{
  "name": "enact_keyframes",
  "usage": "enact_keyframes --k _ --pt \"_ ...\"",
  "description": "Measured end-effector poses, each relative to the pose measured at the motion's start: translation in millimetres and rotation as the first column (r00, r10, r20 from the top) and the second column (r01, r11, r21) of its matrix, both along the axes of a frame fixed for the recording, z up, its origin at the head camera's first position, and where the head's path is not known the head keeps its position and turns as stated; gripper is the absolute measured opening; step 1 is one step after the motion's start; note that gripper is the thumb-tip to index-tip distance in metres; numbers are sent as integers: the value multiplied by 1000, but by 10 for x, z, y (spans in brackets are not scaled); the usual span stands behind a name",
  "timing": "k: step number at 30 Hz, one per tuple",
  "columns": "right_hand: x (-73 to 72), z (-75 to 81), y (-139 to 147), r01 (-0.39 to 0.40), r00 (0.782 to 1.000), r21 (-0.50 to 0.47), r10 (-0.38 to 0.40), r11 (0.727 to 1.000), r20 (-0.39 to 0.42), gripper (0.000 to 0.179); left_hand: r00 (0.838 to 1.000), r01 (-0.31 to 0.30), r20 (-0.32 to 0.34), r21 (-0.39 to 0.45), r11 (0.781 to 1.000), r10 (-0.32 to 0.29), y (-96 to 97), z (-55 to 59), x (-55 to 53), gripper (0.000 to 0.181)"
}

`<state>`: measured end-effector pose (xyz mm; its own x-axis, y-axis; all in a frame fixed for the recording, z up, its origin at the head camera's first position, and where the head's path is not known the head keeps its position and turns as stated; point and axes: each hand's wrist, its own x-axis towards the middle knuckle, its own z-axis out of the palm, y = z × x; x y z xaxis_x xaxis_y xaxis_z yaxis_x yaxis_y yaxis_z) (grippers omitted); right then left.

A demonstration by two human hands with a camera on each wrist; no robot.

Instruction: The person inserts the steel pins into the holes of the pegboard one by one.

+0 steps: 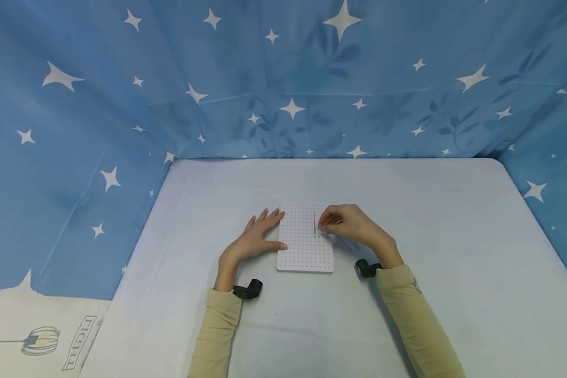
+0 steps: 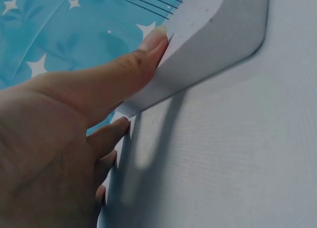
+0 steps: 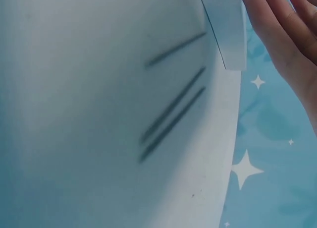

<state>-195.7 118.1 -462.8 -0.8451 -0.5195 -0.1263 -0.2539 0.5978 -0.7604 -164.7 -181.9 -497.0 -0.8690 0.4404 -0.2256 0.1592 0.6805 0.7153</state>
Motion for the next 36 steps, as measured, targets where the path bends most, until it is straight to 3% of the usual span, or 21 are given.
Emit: enact_keyframes --k 18,31,36 --pt "10 46 215 56 988 98 -69 994 137 20 1000 -1 -4 3 1000 1 -14 -8 65 92" --pt "55 -3 420 118 987 84 -126 990 101 20 1000 20 -9 -1 1000 -20 24 -27 51 91" --pt "65 -47 439 165 976 68 -172 984 130 19 1000 10 -15 -5 1000 -10 13 -8 39 92"
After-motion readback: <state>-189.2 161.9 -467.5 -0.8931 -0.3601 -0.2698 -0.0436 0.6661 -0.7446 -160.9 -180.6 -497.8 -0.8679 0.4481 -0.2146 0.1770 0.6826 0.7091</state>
